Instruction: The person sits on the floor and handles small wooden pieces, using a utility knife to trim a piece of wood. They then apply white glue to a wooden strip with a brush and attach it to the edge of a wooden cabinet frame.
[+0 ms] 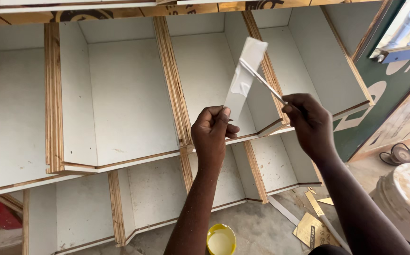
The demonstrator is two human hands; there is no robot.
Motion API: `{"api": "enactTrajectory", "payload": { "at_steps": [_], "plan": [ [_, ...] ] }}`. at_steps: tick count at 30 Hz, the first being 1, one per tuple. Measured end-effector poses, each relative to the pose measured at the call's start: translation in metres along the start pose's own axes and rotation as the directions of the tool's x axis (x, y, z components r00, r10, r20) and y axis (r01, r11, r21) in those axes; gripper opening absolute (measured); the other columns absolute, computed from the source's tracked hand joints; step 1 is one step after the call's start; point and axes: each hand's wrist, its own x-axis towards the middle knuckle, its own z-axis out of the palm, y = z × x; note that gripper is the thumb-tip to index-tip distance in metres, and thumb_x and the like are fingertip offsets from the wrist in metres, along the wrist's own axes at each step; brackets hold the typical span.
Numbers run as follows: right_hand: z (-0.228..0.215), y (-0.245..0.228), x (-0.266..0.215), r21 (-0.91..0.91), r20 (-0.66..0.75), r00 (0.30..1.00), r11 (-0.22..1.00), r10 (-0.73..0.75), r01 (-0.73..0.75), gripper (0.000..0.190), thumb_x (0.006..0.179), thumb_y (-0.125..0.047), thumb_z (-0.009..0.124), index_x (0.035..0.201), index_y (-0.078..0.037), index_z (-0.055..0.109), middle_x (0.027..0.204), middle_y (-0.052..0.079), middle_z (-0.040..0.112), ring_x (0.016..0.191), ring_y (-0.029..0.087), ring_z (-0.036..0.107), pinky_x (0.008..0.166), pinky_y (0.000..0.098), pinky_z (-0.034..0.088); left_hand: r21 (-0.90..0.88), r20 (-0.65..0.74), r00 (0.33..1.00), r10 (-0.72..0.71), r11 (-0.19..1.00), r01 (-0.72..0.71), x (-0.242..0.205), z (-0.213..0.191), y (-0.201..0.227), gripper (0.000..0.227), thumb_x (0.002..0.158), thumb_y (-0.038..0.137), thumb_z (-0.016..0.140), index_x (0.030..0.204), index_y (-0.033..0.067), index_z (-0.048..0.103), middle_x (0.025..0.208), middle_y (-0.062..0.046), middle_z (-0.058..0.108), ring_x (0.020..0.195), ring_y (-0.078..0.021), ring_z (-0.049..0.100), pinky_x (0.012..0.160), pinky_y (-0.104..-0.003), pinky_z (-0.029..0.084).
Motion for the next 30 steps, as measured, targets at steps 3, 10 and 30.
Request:
{"api": "enactTrajectory", "payload": {
  "at_steps": [3, 10, 30],
  "plan": [
    [0.008, -0.006, -0.001, -0.017, 0.011, 1.0, 1.0, -0.003, 0.003, 0.017, 0.106, -0.01, 0.065, 0.121, -0.002, 0.068, 0.091, 0.002, 0.066, 0.078, 0.005, 0.057, 0.068, 0.0214, 0.048, -0.003, 0.03, 0.997, 0.067, 0.998, -0.067, 0.003, -0.004, -0.003, 0.017, 0.101, 0.013, 0.067, 0.106, -0.0027, 0.069, 0.081, -0.01, 0.074, 0.071, -0.0152, 0.075, 0.06, -0.028, 0.065],
    [0.016, 0.004, -0.02, -0.211, 0.135, 0.972, 0.953, -0.193, 0.219, 0.013, 0.103, -0.01, 0.065, 0.113, -0.003, 0.069, 0.098, 0.0, 0.071, 0.088, 0.004, 0.066, 0.074, 0.0203, 0.056, -0.013, 0.018, 0.998, 0.068, 0.998, -0.067, 0.009, -0.012, -0.007, 0.02, 0.1, 0.014, 0.067, 0.11, -0.0024, 0.07, 0.084, -0.009, 0.076, 0.077, -0.0156, 0.078, 0.065, -0.028, 0.069],
    [0.018, 0.007, -0.043, -0.283, 0.069, 0.985, 0.944, -0.157, 0.17, 0.016, 0.099, -0.008, 0.068, 0.114, -0.004, 0.067, 0.095, 0.006, 0.071, 0.08, 0.011, 0.067, 0.069, 0.0285, 0.054, -0.128, 0.014, 0.998, 0.056, 0.99, -0.054, 0.002, -0.013, 0.011, 0.02, 0.101, 0.016, 0.067, 0.104, -0.0038, 0.069, 0.081, -0.011, 0.074, 0.075, -0.0176, 0.078, 0.064, -0.031, 0.069]
  ]
}}
